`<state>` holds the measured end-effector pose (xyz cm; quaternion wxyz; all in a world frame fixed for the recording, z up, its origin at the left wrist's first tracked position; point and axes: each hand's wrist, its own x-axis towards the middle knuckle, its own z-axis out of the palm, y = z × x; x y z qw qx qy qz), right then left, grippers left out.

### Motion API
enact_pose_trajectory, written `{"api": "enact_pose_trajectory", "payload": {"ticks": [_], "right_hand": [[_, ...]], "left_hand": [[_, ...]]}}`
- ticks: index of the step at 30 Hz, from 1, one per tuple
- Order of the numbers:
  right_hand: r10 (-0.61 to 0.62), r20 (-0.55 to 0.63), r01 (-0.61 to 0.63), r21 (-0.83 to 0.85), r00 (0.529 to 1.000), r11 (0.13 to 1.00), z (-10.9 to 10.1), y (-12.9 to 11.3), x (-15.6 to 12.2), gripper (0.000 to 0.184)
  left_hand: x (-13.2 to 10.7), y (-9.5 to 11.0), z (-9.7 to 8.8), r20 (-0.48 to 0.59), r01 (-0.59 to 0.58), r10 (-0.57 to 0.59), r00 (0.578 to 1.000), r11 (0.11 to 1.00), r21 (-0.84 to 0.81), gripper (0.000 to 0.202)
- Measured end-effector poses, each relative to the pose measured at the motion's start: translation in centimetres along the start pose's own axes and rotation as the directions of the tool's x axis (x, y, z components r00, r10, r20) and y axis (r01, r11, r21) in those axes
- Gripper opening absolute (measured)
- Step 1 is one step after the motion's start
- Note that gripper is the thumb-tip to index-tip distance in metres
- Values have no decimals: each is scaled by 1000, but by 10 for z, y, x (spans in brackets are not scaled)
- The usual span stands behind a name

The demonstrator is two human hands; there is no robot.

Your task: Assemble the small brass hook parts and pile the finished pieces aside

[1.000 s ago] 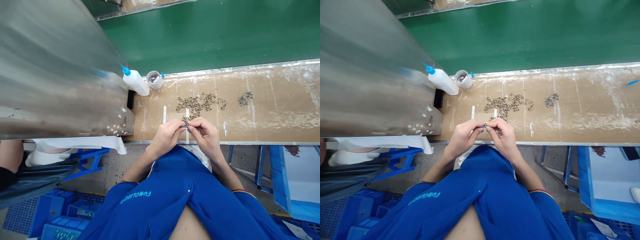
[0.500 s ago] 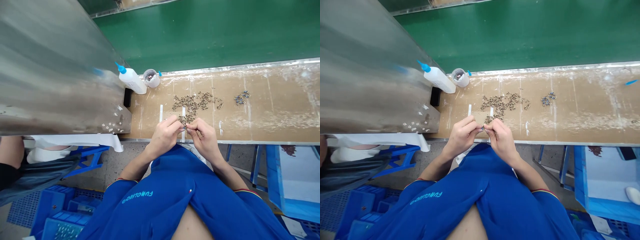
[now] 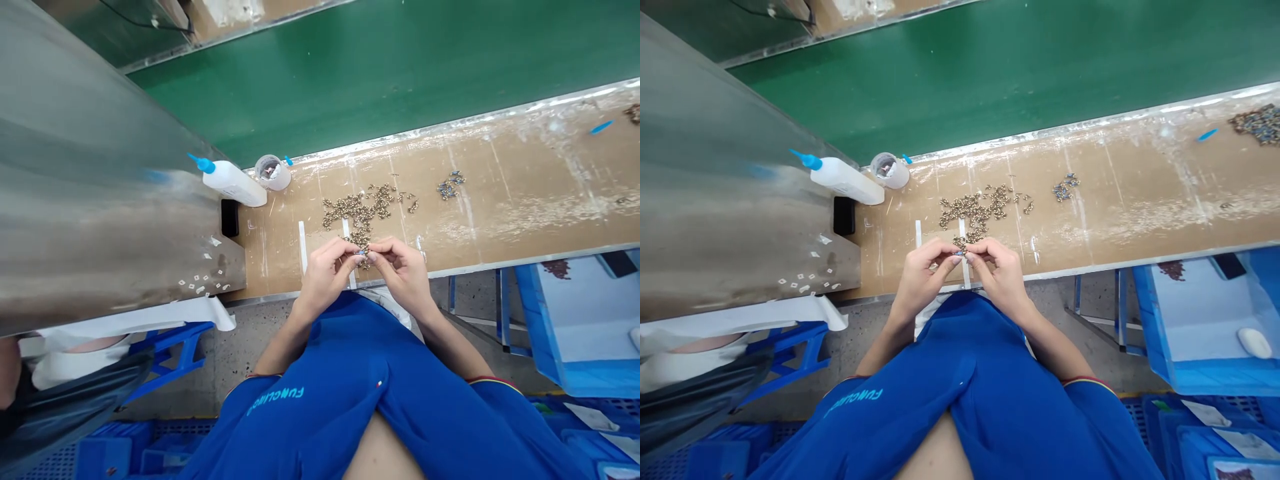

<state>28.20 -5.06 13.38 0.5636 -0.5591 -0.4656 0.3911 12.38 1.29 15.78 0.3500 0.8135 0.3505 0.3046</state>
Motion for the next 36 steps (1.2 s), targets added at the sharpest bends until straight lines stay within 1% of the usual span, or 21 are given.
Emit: {"api": "enact_pose_trajectory", "payload": {"ticks": [3,6,10,15,19,22,25,28,30,33,36], "right_hand": [[-21,5,21,-21,1000,1000,-1,1,-1,11],[-71,31,72,-45,997,996,0,2,-1,11],[-92,72,94,-27,993,995,4,6,-1,14],[-25,147,23,14,989,1000,11,11,-2,15],[81,163,-86,24,983,996,11,11,-2,18],[135,160,-143,43,978,989,10,11,0,22],[178,167,-199,119,970,973,11,11,4,29],[226,144,-250,179,964,952,15,11,8,36],[242,127,-263,191,962,946,17,12,10,39],[251,125,-272,187,960,944,20,15,11,41],[263,123,-282,185,957,941,22,19,12,46]], "left_hand": [[-1,-2,0,31,8,-7,999,1000,-24,18],[-3,-4,-1,56,-5,6,998,1000,-12,20],[-8,-7,-3,33,-85,82,996,991,100,25],[-13,-16,-5,45,-248,245,968,929,275,32],[-14,-20,-2,59,-299,300,952,875,381,38],[-12,-24,0,54,-319,326,944,854,412,37],[-10,-28,1,18,-291,303,953,894,340,31],[-8,-29,0,-26,-220,230,973,952,215,27],[-9,-28,-1,-33,-169,176,984,974,153,27],[-12,-27,-2,-31,-95,98,995,990,107,27],[-16,-27,-2,-23,-57,60,998,992,109,28]]}}
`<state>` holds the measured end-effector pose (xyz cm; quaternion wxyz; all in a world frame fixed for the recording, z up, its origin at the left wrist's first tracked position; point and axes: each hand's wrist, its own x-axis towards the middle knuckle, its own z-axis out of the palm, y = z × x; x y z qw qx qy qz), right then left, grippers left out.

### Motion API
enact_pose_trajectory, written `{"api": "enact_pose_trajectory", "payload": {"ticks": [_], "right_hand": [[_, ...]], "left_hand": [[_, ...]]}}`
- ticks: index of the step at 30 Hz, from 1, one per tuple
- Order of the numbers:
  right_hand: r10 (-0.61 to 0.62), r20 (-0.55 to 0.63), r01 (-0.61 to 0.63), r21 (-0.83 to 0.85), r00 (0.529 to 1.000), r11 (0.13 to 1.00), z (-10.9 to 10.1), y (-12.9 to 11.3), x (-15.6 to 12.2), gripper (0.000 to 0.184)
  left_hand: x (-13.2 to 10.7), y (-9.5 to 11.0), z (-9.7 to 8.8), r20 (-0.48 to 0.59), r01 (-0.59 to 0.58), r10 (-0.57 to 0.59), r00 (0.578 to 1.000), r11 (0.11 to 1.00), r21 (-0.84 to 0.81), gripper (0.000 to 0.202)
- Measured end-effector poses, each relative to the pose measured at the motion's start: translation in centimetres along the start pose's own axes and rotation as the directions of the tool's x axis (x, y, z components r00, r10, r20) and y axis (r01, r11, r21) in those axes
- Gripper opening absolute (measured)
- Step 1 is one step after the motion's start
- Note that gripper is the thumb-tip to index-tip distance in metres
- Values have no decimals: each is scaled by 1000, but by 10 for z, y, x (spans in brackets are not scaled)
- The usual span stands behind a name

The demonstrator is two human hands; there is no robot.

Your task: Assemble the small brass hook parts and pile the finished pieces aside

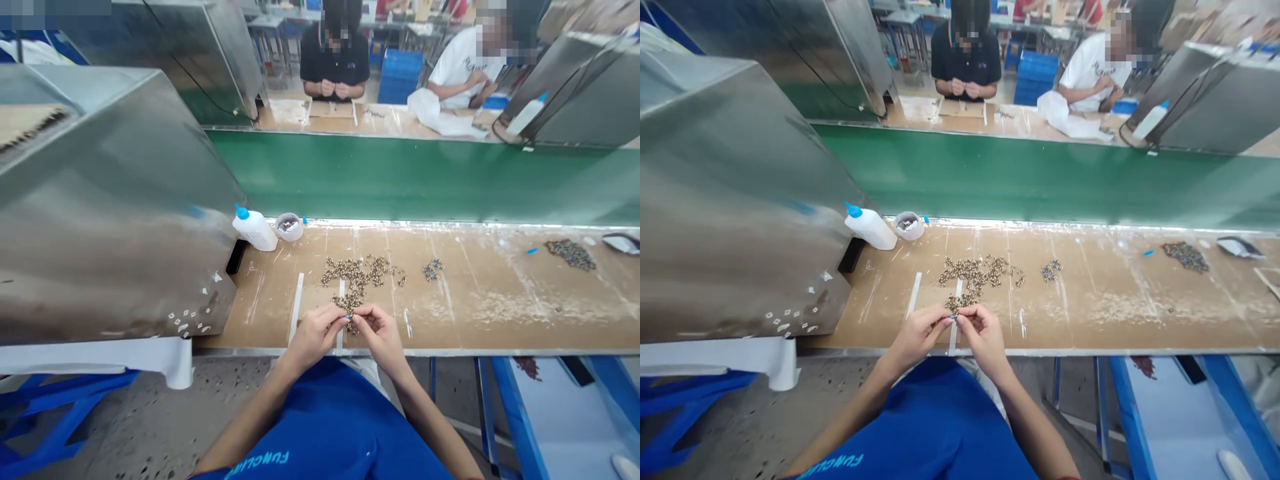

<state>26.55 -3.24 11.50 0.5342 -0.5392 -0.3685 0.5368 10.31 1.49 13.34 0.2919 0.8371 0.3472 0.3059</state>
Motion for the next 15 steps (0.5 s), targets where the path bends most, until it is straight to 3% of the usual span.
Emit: {"api": "enact_pose_trajectory", "payload": {"ticks": [15], "right_hand": [[-61,68,60,14,996,998,7,5,-4,46]], "left_hand": [[-10,2,-5,-26,-41,43,999,995,86,32]]}}
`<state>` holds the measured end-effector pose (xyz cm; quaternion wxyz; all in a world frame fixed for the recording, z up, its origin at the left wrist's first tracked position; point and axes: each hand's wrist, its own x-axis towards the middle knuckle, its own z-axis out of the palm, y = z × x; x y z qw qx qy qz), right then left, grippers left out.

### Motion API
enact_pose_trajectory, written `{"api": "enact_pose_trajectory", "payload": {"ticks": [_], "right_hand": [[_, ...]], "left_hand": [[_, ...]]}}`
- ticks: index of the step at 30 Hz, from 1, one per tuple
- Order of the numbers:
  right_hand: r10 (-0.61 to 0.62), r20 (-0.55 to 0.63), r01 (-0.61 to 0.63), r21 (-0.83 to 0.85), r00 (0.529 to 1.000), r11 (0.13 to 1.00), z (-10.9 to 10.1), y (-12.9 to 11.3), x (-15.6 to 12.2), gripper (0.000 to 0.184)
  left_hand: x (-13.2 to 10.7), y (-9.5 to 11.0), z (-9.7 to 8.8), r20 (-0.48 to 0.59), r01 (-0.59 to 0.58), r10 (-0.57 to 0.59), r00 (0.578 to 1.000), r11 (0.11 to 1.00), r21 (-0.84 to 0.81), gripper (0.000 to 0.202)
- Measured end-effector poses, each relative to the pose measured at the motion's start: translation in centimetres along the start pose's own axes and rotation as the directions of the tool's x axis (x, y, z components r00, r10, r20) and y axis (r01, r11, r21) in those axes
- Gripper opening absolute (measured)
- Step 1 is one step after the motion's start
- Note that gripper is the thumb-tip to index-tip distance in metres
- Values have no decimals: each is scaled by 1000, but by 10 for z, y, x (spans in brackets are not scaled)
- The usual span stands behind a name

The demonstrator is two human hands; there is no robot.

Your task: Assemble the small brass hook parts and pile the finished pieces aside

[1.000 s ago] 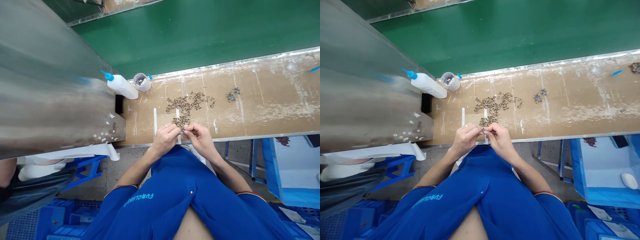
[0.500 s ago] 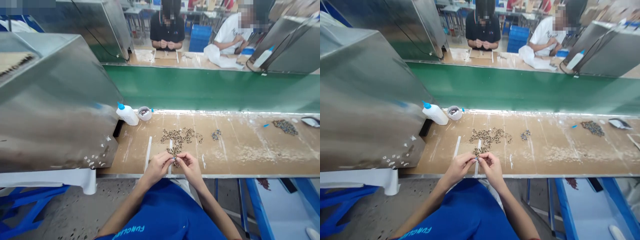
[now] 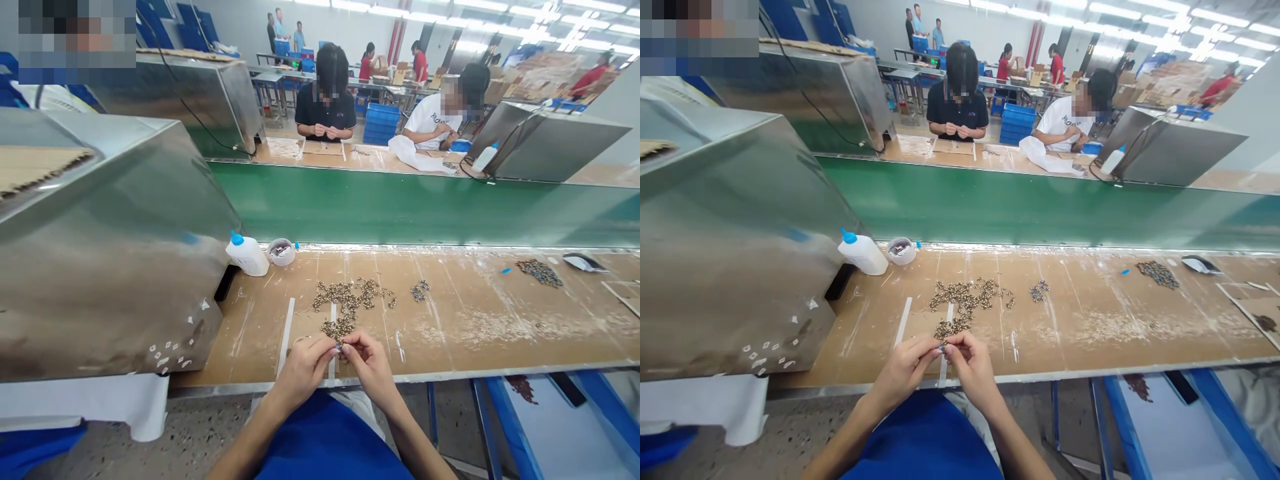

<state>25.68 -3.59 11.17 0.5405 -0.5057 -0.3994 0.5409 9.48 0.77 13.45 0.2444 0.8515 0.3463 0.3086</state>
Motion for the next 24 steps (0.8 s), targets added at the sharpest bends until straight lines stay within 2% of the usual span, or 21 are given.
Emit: {"api": "enact_pose_trajectory", "payload": {"ticks": [3,8,11,17,24], "right_hand": [[4,14,-4,-4,1000,1000,0,0,-5,45],[-16,4,16,-37,1000,999,-2,-5,-12,44],[-88,15,89,-129,996,988,-5,-11,-17,37],[-235,63,243,-286,970,927,-12,-24,-27,30],[-235,44,238,-273,971,932,-18,-28,-28,30]], "left_hand": [[-1,2,3,3,-8,8,1000,1000,13,35],[1,7,3,16,-100,99,995,993,59,35],[4,10,4,21,-139,138,990,988,69,33],[10,19,9,-58,-212,215,975,975,61,33],[16,25,11,-62,-264,265,962,964,22,34]]}}
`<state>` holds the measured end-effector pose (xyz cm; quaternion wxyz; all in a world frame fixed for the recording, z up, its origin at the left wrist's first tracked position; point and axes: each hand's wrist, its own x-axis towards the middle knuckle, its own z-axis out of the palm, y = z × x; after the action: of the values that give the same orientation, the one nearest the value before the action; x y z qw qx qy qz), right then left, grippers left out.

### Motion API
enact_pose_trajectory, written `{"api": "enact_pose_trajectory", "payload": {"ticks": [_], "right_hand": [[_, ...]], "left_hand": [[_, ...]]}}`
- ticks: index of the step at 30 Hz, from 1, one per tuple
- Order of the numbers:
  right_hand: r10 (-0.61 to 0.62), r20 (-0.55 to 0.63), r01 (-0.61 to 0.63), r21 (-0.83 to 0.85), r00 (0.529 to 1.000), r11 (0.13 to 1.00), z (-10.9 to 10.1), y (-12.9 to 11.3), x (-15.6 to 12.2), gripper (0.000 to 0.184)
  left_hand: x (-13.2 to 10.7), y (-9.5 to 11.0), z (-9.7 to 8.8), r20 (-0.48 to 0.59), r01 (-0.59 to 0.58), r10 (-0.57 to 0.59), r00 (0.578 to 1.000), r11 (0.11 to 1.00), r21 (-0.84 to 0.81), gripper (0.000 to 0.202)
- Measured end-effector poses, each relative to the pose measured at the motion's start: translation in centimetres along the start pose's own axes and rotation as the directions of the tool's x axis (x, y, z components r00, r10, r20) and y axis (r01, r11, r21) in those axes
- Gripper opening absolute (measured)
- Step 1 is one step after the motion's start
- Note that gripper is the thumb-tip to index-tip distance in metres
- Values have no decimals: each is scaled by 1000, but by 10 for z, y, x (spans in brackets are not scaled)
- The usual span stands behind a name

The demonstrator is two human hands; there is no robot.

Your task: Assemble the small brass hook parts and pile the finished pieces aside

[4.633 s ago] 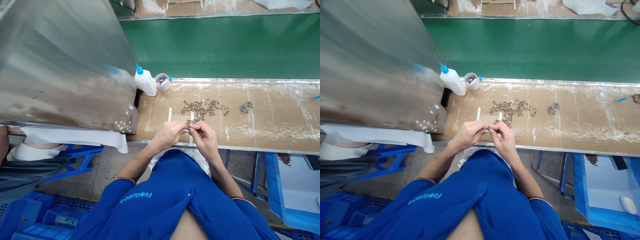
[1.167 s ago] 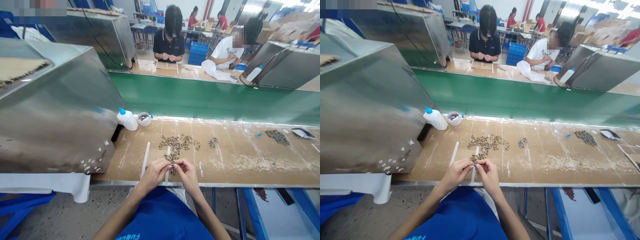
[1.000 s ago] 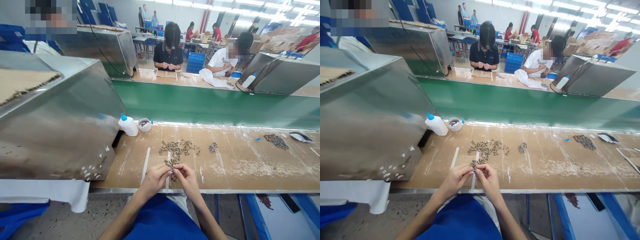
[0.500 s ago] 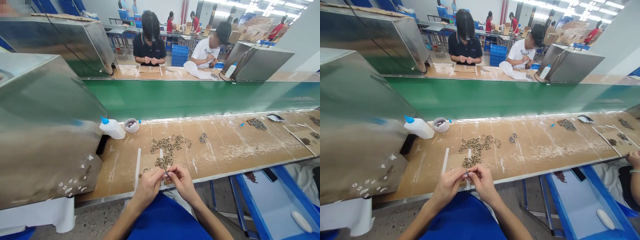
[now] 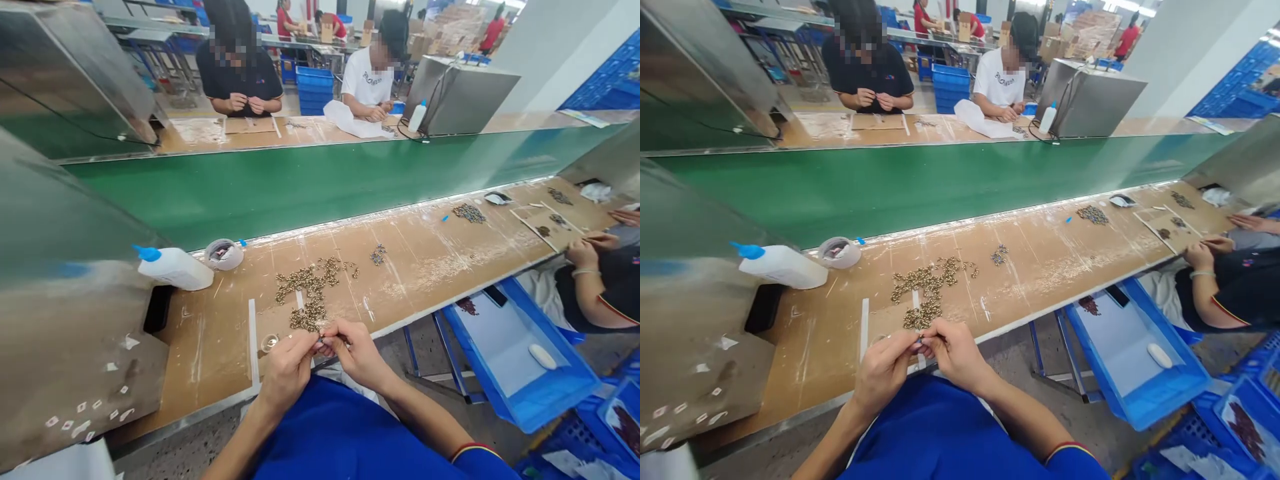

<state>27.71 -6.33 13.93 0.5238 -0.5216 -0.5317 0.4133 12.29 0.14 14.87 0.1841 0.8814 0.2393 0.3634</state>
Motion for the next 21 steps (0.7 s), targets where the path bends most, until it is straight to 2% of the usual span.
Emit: {"api": "enact_pose_trajectory", "payload": {"ticks": [4,7,10,12,13,15,18,21], "right_hand": [[50,3,-50,34,999,998,1,3,5,29],[91,-4,-90,86,996,992,0,9,10,27],[116,-69,-111,68,991,991,-10,23,19,24],[105,-210,-114,-29,972,993,-27,40,26,23],[92,-303,-123,-84,948,989,-39,51,31,24],[70,-525,-188,-176,848,966,-68,75,40,28],[78,-646,-258,-188,759,948,-112,110,52,34],[71,-725,-302,-194,685,933,-143,138,61,39]], "left_hand": [[1,-6,4,-9,33,-33,999,999,-29,30],[3,-11,7,58,134,-129,990,988,-79,32],[1,-21,4,171,314,-291,942,941,-130,36],[-5,-31,-3,196,412,-382,903,901,-139,47],[-9,-38,-8,183,454,-429,885,881,-131,51],[-21,-52,-21,120,539,-529,840,838,-82,54],[-42,-73,-41,-5,671,-671,741,741,9,50],[-60,-89,-54,-117,791,-783,610,610,44,47]]}}
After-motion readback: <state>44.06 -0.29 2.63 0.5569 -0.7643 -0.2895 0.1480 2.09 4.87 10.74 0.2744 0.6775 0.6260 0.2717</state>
